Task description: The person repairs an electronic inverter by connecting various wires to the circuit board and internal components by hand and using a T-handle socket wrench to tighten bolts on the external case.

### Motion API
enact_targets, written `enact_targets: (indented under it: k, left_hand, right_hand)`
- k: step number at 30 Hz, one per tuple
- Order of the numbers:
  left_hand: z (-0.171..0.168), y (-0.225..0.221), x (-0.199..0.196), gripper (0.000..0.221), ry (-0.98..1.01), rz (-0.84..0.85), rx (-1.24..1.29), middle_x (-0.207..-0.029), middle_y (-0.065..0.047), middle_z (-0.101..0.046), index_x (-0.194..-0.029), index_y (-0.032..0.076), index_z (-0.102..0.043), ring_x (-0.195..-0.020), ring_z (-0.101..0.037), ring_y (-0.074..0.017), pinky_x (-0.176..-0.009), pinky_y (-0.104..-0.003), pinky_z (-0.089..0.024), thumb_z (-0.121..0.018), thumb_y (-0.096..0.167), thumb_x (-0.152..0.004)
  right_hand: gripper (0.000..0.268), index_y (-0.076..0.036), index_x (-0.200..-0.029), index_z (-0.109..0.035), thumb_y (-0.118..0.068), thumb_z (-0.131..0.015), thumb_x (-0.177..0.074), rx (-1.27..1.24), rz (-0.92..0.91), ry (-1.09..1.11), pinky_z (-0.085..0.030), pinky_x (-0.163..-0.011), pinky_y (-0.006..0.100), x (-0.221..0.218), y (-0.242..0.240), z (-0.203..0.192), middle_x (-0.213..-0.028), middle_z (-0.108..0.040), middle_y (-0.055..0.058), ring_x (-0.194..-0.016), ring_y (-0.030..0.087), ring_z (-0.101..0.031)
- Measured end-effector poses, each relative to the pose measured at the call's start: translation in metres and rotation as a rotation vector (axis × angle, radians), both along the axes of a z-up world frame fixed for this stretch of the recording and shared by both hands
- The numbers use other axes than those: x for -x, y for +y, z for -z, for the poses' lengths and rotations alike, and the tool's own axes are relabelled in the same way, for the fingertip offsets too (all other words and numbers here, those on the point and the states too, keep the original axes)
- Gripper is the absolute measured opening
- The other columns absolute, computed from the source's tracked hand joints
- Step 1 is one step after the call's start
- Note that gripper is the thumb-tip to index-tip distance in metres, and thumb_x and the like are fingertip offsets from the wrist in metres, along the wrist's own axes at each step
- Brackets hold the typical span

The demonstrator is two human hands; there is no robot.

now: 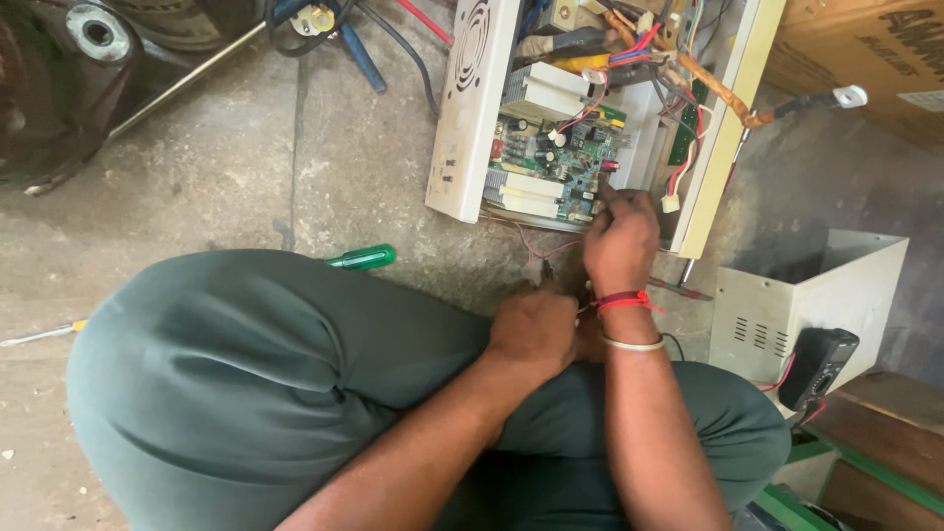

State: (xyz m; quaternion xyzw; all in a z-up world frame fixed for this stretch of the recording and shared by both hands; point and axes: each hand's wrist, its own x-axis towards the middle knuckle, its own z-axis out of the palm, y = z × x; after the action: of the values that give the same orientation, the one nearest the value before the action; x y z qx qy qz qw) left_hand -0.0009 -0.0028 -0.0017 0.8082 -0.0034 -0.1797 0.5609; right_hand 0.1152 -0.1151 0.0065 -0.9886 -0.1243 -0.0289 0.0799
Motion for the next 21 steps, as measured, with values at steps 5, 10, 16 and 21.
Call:
enact_targets:
  k: [5, 10, 16, 21]
  left_hand:
    - [-0.005, 0.004, -0.003, 0.018, 0.009, 0.042, -0.015, -0.096, -0.017, -0.073, -0.088, 0.010, -0.074, -0.095, -0.070, -0.0368, -0.084, -0.048, -0.055, -0.077, 0.019, -0.073]
    - [-0.011, 0.009, -0.006, 0.026, 0.089, 0.048, -0.002, -0.099, -0.018, -0.073, -0.093, 0.009, -0.074, -0.097, -0.070, -0.0366, -0.086, -0.048, -0.054, -0.080, 0.024, -0.073]
    - [-0.017, 0.007, -0.014, 0.018, 0.091, -0.024, -0.157, -0.106, -0.017, -0.071, -0.102, 0.010, -0.074, -0.094, -0.072, -0.0361, -0.081, -0.047, -0.057, -0.069, 0.016, -0.085]
    - [-0.021, 0.014, -0.014, 0.025, -0.173, -0.286, -0.187, -0.103, -0.016, -0.069, -0.108, 0.011, -0.075, -0.097, -0.066, -0.0372, -0.077, -0.047, -0.056, -0.066, 0.013, -0.084]
  right_hand:
    - [0.042, 0.001, -0.123, -0.073, 0.007, -0.061, -0.083, -0.006, -0.016, 0.022, -0.051, -0.085, 0.047, 0.000, 0.004, -0.002, -0.101, -0.063, 0.023, -0.094, 0.041, -0.063]
    - [0.048, 0.000, -0.125, -0.074, 0.008, -0.059, -0.080, -0.010, 0.004, 0.105, -0.051, -0.086, 0.047, 0.000, -0.005, 0.000, -0.101, -0.064, 0.023, -0.094, 0.041, -0.063]
    - [0.047, -0.001, -0.124, -0.074, 0.007, -0.059, -0.081, 0.001, -0.008, 0.135, -0.051, -0.086, 0.048, -0.008, -0.015, 0.010, -0.101, -0.065, 0.024, -0.095, 0.041, -0.064]
    - [0.042, -0.004, -0.122, -0.076, 0.007, -0.060, -0.085, 0.044, -0.098, 0.189, -0.052, -0.093, 0.046, -0.018, -0.014, -0.009, -0.106, -0.069, 0.022, -0.104, 0.040, -0.065]
